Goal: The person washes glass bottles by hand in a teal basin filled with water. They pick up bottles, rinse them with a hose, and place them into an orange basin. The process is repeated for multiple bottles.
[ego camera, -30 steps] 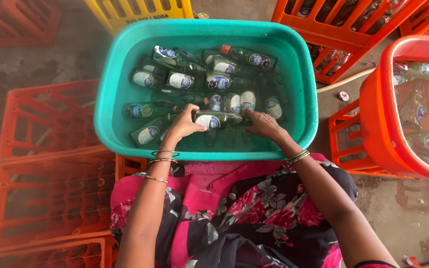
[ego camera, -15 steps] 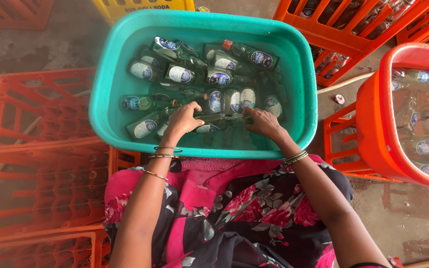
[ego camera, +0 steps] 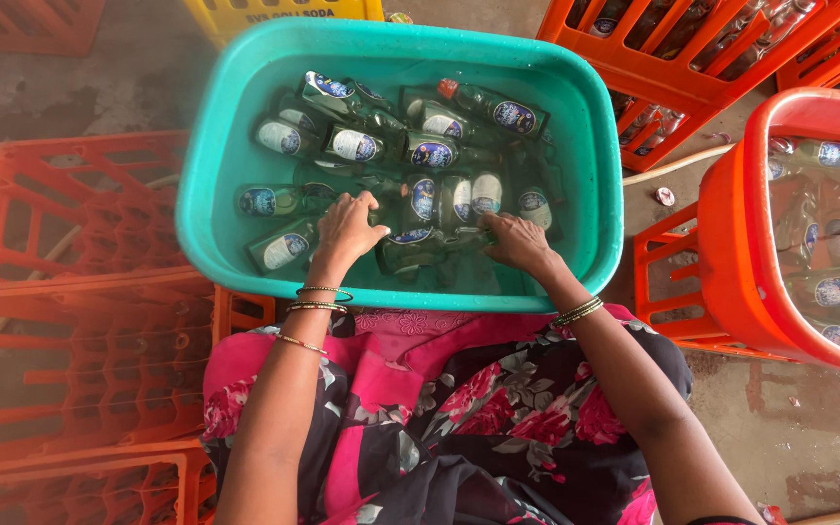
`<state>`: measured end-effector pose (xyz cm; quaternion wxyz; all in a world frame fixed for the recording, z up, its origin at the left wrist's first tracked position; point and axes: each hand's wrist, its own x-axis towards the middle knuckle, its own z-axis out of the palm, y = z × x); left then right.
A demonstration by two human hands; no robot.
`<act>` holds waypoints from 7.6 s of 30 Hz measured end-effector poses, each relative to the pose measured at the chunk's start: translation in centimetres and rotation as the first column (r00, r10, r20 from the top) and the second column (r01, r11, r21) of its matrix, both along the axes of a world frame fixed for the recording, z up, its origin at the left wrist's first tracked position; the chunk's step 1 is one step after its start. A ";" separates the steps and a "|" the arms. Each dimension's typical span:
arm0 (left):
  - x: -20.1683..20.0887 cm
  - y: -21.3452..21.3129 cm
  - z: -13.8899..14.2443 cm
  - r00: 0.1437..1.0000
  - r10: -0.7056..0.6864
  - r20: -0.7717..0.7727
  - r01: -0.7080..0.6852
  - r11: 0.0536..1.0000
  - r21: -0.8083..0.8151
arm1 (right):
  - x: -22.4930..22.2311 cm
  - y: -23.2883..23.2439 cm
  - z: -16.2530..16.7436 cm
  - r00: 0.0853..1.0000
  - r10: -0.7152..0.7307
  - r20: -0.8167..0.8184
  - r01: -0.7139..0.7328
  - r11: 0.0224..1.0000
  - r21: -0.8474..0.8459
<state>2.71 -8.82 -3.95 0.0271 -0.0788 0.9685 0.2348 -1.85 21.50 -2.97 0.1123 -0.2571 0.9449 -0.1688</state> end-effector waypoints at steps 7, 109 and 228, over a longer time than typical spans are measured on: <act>-0.1 -0.1 0.3 1.000 0.005 -0.027 -0.005 1.000 0.013 | 0.0 -0.1 -0.1 1.000 -0.009 0.006 0.009 1.000 0.024; 0.1 2.5 -1.1 0.974 -0.220 0.050 0.113 0.666 0.737 | 0.5 4.9 4.5 0.874 -0.138 0.467 0.234 0.960 -0.153; -1.5 14.2 1.3 0.998 0.051 0.048 -0.055 0.159 0.986 | 1.4 11.5 6.1 0.821 -0.467 0.328 0.544 0.470 -0.695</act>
